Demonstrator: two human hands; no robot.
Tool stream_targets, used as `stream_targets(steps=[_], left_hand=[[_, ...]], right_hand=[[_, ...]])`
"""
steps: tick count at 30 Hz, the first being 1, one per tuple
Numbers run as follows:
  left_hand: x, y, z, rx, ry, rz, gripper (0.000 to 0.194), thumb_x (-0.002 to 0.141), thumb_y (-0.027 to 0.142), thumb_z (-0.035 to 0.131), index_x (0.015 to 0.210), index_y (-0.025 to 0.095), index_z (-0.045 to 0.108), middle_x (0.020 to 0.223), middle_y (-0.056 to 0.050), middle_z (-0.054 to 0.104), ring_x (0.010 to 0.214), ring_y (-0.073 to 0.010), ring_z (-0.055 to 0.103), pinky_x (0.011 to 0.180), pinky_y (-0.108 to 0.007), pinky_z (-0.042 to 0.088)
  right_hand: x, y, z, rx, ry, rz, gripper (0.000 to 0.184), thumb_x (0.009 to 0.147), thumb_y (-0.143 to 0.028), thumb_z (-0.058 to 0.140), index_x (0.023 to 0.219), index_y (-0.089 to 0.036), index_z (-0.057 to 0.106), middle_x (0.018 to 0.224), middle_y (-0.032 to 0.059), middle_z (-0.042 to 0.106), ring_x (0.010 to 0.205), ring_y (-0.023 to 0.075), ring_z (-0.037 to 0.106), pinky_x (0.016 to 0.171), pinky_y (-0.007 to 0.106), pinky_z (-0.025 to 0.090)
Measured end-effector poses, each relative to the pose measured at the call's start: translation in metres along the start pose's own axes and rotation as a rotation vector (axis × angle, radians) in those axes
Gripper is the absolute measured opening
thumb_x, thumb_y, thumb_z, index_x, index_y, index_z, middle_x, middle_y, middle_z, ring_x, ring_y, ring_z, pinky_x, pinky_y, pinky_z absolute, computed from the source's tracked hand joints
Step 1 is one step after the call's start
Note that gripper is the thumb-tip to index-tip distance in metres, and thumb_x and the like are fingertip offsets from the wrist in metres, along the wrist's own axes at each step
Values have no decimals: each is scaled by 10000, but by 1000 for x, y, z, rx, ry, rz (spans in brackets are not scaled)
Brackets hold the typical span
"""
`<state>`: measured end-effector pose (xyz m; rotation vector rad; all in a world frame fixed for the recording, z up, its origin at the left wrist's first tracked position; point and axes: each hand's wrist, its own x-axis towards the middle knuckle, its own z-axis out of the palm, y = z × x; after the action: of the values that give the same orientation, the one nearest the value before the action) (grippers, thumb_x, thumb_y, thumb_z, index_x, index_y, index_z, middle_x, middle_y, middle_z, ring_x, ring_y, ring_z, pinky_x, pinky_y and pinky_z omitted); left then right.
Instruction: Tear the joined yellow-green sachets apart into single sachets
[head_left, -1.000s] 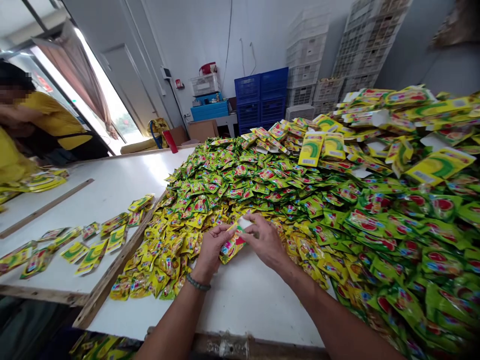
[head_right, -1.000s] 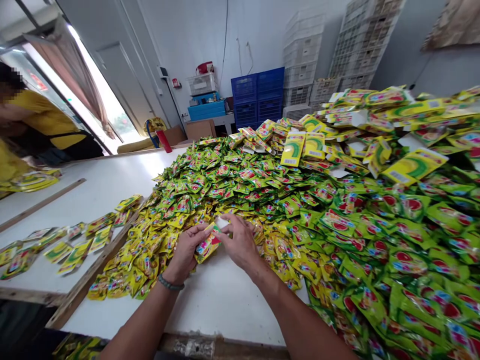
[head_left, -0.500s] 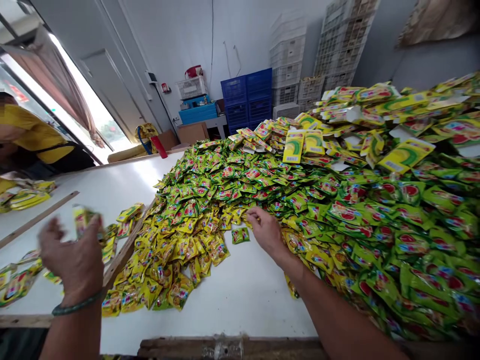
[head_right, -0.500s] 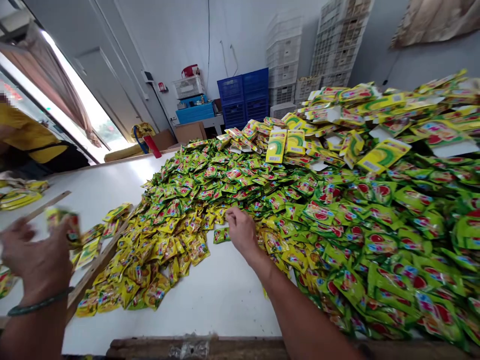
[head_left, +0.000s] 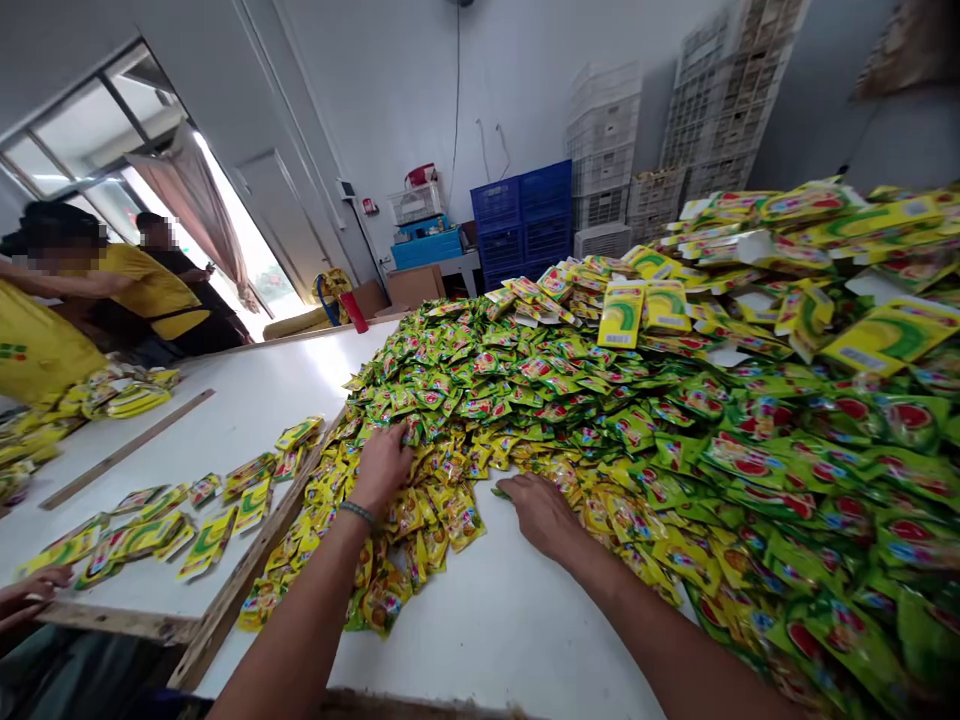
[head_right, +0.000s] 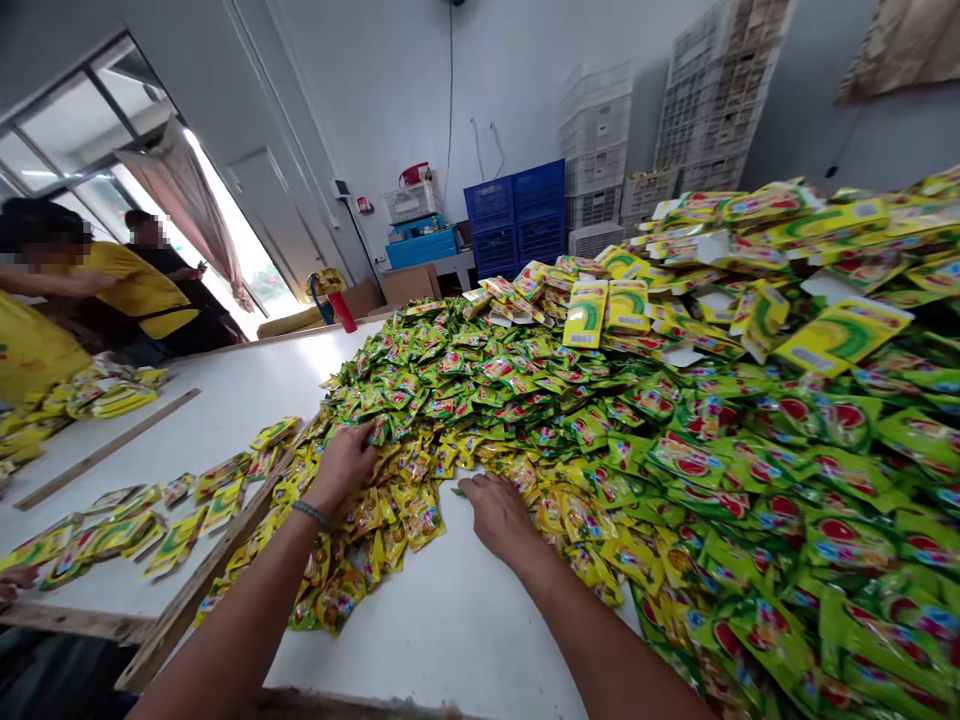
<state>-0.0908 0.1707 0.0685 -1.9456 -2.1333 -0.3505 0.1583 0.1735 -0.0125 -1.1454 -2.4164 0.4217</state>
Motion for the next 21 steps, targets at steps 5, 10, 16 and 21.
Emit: stream_targets(steps=[5, 10, 16, 21], left_hand=[[-29, 29, -7, -70, 115, -21, 281, 857, 333, 425, 959, 158, 620, 935, -119, 645, 900, -250, 571, 796, -327, 414], [-59, 70, 11, 82, -260, -21, 390, 728, 472, 620, 886, 116, 620, 898, -169, 631, 901, -328, 567, 750, -384, 400], [-73, 76, 16, 46, -284, 8, 385, 723, 419, 648, 958, 127, 561, 942, -148, 622, 943, -314, 556, 777, -382, 390], [-86, 78, 18, 25, -291, 6, 303, 692, 386, 679, 819, 143, 551, 894, -135, 614, 937, -315, 543, 759, -368, 381]], right_hand=[[5, 2, -6, 438, 159, 167, 281, 775, -64, 450, 924, -219, 633, 721, 13, 627, 676, 168, 618, 565, 221, 409], [8, 3, -11, 665, 170, 394, 205, 767, -307, 607, 957, -232, 602, 843, 9, 635, 568, 139, 583, 506, 229, 416], [6, 0, -23, 425, 152, 413, 274, 773, -378, 635, 1002, -228, 627, 759, 23, 644, 694, 188, 573, 594, 255, 386], [6, -3, -25, 414, 121, 395, 204, 790, -311, 616, 974, -230, 652, 741, 14, 642, 676, 162, 555, 587, 231, 357]])
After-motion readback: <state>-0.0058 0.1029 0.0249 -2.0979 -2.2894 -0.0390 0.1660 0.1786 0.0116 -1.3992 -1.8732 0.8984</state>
